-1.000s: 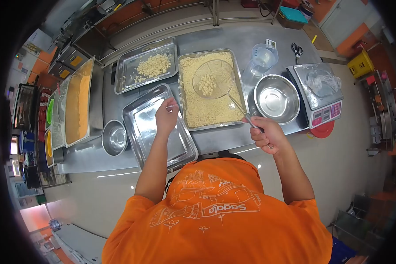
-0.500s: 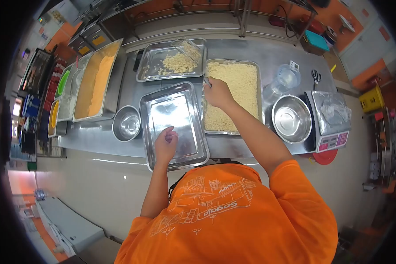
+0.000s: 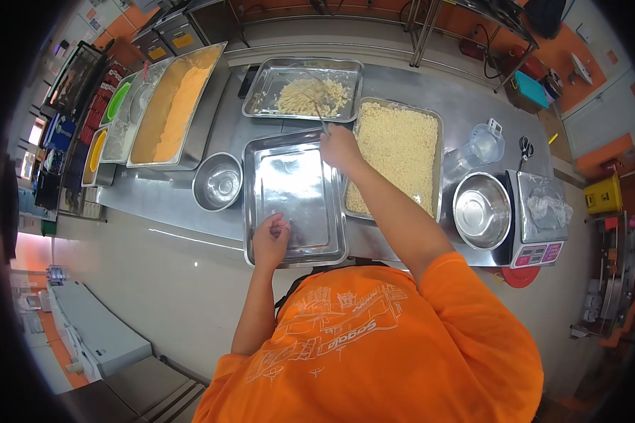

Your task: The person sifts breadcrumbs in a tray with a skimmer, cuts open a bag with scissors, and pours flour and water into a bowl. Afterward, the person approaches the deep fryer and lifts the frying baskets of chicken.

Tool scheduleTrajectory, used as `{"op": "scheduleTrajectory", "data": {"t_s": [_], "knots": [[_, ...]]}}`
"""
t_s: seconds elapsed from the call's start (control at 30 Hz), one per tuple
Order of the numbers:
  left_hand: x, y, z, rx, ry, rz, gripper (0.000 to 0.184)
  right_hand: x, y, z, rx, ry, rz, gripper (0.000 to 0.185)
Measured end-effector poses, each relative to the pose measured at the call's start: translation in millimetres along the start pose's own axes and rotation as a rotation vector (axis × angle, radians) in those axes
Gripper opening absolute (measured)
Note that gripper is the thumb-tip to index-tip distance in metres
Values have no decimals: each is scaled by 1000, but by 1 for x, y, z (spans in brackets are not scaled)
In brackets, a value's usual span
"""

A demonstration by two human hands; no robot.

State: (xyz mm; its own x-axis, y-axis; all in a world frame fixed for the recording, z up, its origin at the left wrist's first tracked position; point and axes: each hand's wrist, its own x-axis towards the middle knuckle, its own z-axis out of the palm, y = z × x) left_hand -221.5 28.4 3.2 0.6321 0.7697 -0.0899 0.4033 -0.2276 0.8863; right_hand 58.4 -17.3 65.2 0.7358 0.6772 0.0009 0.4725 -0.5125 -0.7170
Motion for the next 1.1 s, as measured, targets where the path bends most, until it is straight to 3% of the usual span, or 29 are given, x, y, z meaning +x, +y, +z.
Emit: {"op": "scheduleTrajectory", "data": {"t_s": [0.07, 0.17, 0.37, 0.47, 0.53, 0.73, 0.8, 0.9, 1.1], "knots": [[3, 0, 0, 72, -9, 52, 33, 0, -15, -1, 41, -34, 44, 26], [5, 4, 1, 32, 3, 46, 33, -9, -15, 2, 93, 162, -58, 25], [15, -1, 11, 66, -56, 85, 33, -23, 18, -2, 62, 140, -43, 32], [18, 13, 17, -8, -84, 60, 30, -31, 20, -16, 31, -29, 32, 42], [24, 16, 25, 16, -124, 94, 30, -31, 26, -16, 47, 196, -87, 37], [26, 36, 59, 57, -305, 129, 33, -125, 14, -130, 206, 10, 107, 19], [25, 46, 70, 66, -367, 106, 33, -174, 17, -164, 104, 25, 251, 21], [25, 46, 87, 99, -415, 173, 30, -246, 29, -190, -122, 116, 409, 40], [15, 63, 104, 248, -613, 421, 24, -305, 3, -186, -233, 69, 563, 37]]}}
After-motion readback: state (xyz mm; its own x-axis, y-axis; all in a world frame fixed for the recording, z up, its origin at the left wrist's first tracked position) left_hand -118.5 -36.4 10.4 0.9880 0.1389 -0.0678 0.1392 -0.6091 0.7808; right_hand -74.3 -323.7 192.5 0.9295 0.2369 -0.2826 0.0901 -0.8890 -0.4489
